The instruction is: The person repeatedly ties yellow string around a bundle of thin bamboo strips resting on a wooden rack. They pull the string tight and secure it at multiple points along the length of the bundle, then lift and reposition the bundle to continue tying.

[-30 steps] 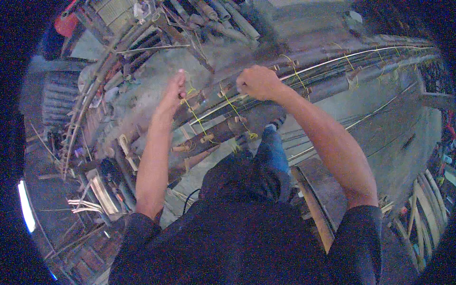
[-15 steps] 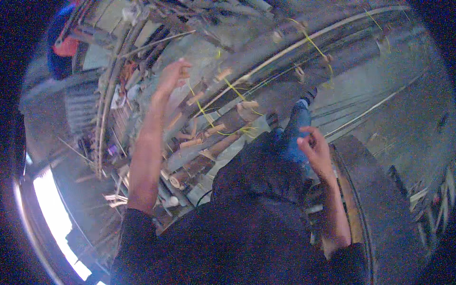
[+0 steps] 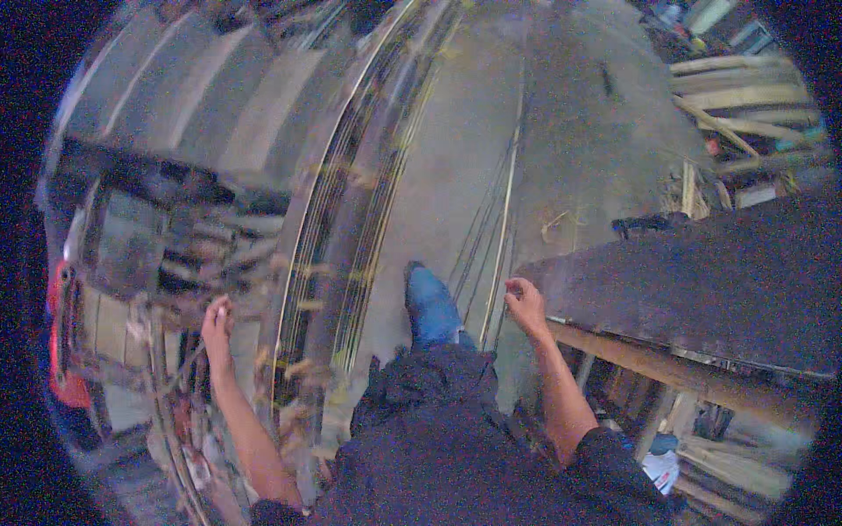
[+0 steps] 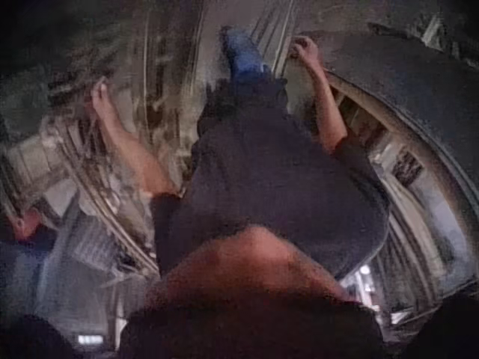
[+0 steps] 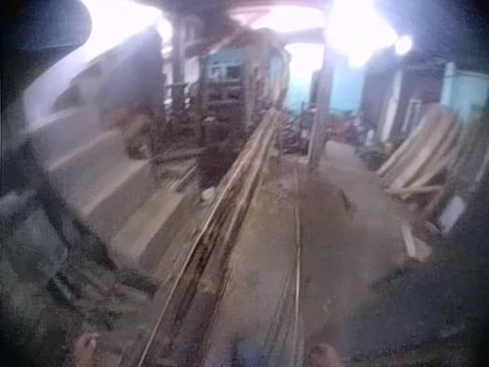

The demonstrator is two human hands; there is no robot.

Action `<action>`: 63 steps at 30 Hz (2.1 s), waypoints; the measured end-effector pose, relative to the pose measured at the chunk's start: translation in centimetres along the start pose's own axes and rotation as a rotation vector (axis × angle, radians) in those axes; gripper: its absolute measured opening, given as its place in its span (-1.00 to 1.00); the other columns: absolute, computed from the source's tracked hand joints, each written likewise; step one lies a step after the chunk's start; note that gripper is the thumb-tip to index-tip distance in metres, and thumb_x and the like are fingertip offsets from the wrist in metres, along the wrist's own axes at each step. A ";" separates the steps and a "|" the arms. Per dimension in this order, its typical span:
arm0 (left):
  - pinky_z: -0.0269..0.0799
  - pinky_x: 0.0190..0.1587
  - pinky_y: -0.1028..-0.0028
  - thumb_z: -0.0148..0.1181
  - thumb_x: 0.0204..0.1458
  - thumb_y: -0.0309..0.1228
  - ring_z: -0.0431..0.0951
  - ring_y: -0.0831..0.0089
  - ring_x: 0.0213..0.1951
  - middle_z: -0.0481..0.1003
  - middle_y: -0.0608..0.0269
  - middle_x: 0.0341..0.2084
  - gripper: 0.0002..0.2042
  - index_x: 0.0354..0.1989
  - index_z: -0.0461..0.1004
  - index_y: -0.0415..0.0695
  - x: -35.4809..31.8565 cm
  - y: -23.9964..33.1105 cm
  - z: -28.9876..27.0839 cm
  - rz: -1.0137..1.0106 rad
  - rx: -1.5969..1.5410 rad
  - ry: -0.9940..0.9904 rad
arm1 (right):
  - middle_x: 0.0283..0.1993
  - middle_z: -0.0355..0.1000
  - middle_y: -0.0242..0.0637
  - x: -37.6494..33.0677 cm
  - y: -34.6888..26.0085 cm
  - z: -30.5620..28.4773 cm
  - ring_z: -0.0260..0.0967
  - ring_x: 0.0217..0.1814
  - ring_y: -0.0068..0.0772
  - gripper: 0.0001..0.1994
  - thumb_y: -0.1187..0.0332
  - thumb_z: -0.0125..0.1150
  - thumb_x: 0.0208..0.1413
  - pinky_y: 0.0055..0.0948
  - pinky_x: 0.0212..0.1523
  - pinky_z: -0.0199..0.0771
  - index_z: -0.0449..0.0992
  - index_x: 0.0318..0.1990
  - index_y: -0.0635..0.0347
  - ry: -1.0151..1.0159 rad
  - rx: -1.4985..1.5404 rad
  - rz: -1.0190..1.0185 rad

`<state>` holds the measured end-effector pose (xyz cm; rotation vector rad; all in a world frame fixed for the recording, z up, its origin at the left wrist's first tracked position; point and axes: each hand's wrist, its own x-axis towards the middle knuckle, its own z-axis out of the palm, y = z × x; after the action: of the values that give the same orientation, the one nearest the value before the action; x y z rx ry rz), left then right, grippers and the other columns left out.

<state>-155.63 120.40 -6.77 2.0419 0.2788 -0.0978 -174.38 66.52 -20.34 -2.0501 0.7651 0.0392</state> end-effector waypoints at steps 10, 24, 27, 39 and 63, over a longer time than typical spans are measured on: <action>0.26 0.02 0.47 -0.03 0.15 -0.40 0.39 0.47 -0.09 0.40 0.25 -0.08 -0.83 -0.17 0.42 -0.17 10.4 18.1 20.4 0.228 -0.045 0.047 | -0.47 0.38 -0.49 21.5 8.1 2.0 0.31 -0.42 -0.67 -0.91 0.40 0.13 0.06 -0.59 -0.48 0.30 0.47 -0.29 0.18 -0.108 0.558 0.471; 0.14 0.17 0.25 -0.08 0.16 -0.13 0.17 0.21 0.21 0.22 0.16 0.18 -0.60 0.02 0.41 -0.15 32.8 23.3 65.7 0.503 1.470 -0.461 | -0.45 0.53 -0.15 74.8 52.0 18.4 0.51 -0.41 -0.18 -0.71 0.11 0.19 -0.06 -0.23 -0.33 0.49 0.60 -0.46 0.17 -0.070 -0.446 0.551; 0.14 0.17 0.25 -0.09 0.17 -0.13 0.18 0.21 0.20 0.22 0.17 0.18 -0.60 0.01 0.42 -0.15 35.9 22.1 70.4 0.497 1.520 -0.488 | -0.29 0.51 -0.05 82.4 54.0 19.4 0.48 -0.25 0.01 -0.68 0.11 0.21 -0.08 -0.12 -0.24 0.47 0.55 -0.33 0.20 -0.103 -0.567 0.622; 0.14 0.16 0.25 -0.10 0.18 -0.12 0.21 0.19 0.20 0.24 0.17 0.18 -0.59 0.00 0.43 -0.17 29.8 28.0 59.7 0.736 1.397 -0.178 | -0.42 0.34 -0.27 52.0 18.0 10.4 0.28 -0.44 -0.48 -0.70 0.28 -0.08 0.23 -0.43 -0.40 0.31 0.34 -0.03 0.34 0.337 0.203 0.663; 0.32 -0.39 0.12 -0.08 0.18 -0.26 0.47 -0.03 -0.37 0.44 -0.09 -0.49 -0.78 -0.33 0.39 -0.15 -1.9 15.0 37.5 0.501 -0.136 -0.330 | -0.31 0.39 -0.27 44.3 -46.5 -26.4 0.26 -0.61 -0.49 -0.88 0.39 -0.09 0.17 -0.51 -0.71 0.30 0.22 -0.15 0.08 0.141 0.901 -0.377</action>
<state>-152.01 80.31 -11.08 1.8672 -0.4207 -0.0986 -120.75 41.74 16.16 -1.2962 0.3524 -0.5680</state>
